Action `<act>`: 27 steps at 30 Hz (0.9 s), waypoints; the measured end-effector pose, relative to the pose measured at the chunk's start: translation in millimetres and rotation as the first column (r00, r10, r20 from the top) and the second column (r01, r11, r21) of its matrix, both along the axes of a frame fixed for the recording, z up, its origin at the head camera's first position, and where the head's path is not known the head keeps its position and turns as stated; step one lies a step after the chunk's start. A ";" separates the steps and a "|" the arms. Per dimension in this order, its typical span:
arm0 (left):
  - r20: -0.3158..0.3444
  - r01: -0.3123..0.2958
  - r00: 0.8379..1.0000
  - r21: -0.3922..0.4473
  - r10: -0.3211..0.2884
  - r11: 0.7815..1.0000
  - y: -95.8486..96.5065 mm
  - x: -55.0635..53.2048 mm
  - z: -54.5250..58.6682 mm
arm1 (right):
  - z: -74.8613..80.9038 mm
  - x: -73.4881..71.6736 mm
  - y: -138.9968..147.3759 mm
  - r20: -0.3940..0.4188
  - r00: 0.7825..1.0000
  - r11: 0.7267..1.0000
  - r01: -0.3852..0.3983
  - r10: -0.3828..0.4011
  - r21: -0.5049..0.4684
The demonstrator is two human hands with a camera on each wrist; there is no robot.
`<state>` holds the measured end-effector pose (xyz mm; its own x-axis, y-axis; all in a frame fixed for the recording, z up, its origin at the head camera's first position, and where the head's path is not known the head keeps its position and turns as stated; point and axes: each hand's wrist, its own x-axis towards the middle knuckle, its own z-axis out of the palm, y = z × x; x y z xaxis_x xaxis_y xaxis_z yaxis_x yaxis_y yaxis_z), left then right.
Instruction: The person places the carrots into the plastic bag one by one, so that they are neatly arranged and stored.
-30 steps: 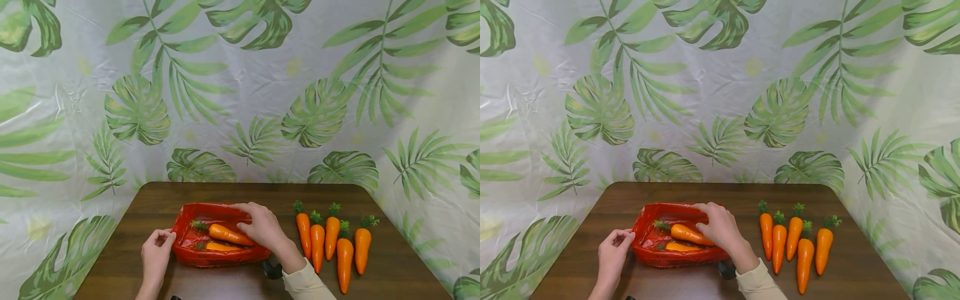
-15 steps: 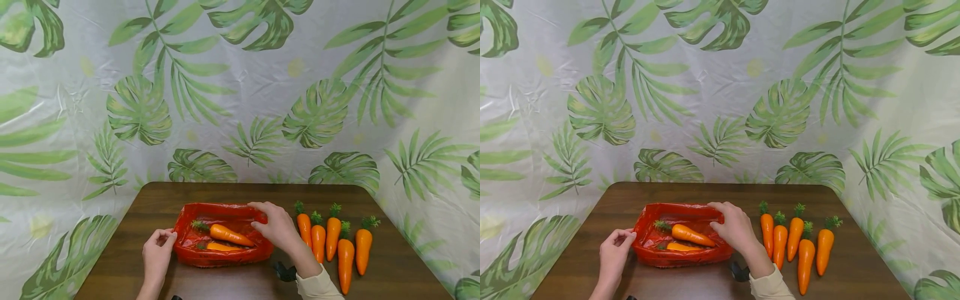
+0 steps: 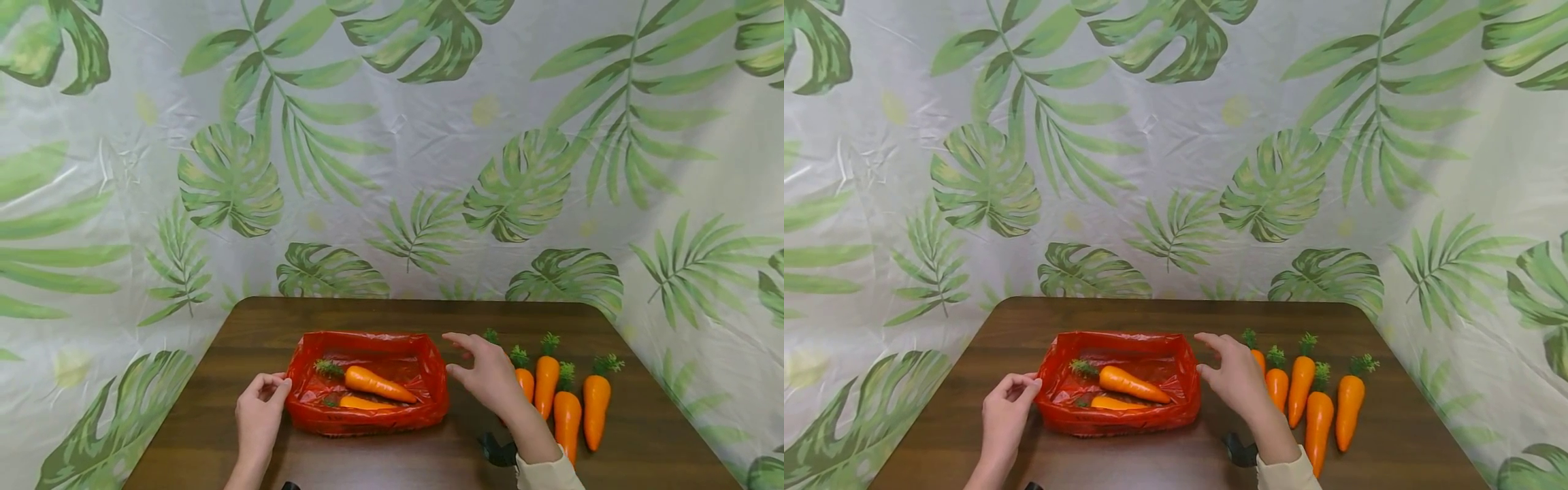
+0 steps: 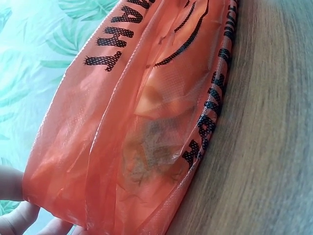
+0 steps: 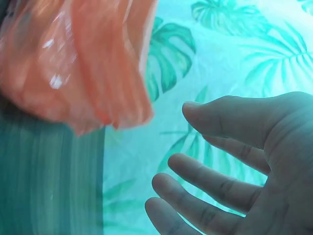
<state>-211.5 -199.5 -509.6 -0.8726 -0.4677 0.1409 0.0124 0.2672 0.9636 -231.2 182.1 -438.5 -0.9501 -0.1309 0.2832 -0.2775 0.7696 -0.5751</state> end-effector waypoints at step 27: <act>-0.029 -0.009 1.000 0.006 0.009 1.000 -0.3 -0.1 -1.8 | -39.0 3.5 64.1 0.108 0.984 0.988 0.134 -0.142 0.077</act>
